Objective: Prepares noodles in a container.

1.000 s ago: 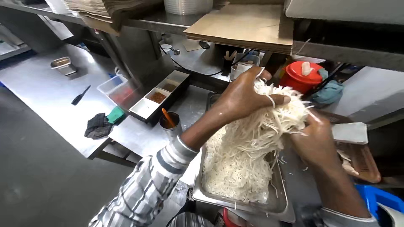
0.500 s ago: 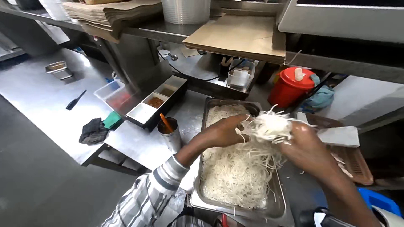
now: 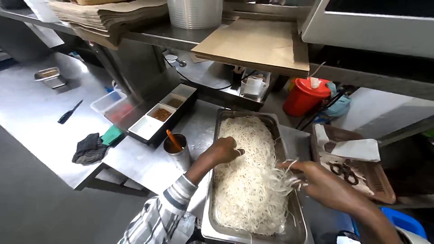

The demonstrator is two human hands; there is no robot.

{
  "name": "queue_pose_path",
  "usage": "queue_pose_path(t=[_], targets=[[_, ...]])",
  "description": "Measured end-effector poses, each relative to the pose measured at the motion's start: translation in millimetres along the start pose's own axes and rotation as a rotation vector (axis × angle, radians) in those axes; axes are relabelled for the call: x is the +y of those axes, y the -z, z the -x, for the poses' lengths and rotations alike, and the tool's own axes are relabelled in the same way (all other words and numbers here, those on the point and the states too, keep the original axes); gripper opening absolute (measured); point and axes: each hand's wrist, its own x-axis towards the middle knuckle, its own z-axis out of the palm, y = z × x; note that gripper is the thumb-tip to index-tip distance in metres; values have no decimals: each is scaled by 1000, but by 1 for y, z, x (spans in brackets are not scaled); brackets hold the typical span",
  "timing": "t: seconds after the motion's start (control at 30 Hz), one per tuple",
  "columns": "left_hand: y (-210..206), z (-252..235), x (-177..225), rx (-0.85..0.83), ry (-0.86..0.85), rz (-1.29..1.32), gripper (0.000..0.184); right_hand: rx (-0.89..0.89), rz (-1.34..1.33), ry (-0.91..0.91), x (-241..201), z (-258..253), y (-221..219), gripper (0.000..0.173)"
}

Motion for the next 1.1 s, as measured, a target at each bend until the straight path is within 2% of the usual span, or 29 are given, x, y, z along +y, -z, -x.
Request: queue_pose_path(t=[0.07, 0.13, 0.23, 0.3, 0.37, 0.4, 0.53, 0.6, 0.7, 0.77, 0.83, 0.97, 1.1], targets=[[-8, -22, -13, 31, 50, 152, 56, 102, -158, -86, 18, -19, -4, 31], [-26, -47, -27, 50, 108, 296, 65, 125, -287, -275, 39, -45, -19, 35], [-53, -75, -39, 79, 210, 408, 84, 149, -396, -511, 73, -82, -56, 50], [-64, -86, -46, 78, 286, 445, 104, 195, -485, -607, 90, -98, -87, 65], [-70, -97, -54, 88, 333, 507, 115, 211, -615, -686, 101, -110, -110, 81], [-69, -102, -56, 83, 352, 525, 117, 229, -647, -701, 102, -115, -116, 79], [-70, -118, -58, 48, 373, 626, 123, 139, -635, -707, 88, -125, -122, 49], [-73, -116, -58, 62, 334, 831, 114, 153, -706, -698, 72, -117, -120, 46], [-60, -95, -42, 54, 274, 1139, 87, 326, -998, -634, 55, -107, -111, 36], [-38, -77, -21, 56, 232, 1159, 54, 314, -1065, -530, 39, -105, -85, 39], [-12, -65, -3, 37, 137, 1072, 38, 270, -926, -426, 15, -101, -45, 44], [20, -42, 26, 124, -62, 896, 30, 284, -552, -222, -27, -80, 19, 43], [47, -31, 56, 279, -206, 945, 31, 482, -435, -116, -48, -65, 43, 50]])
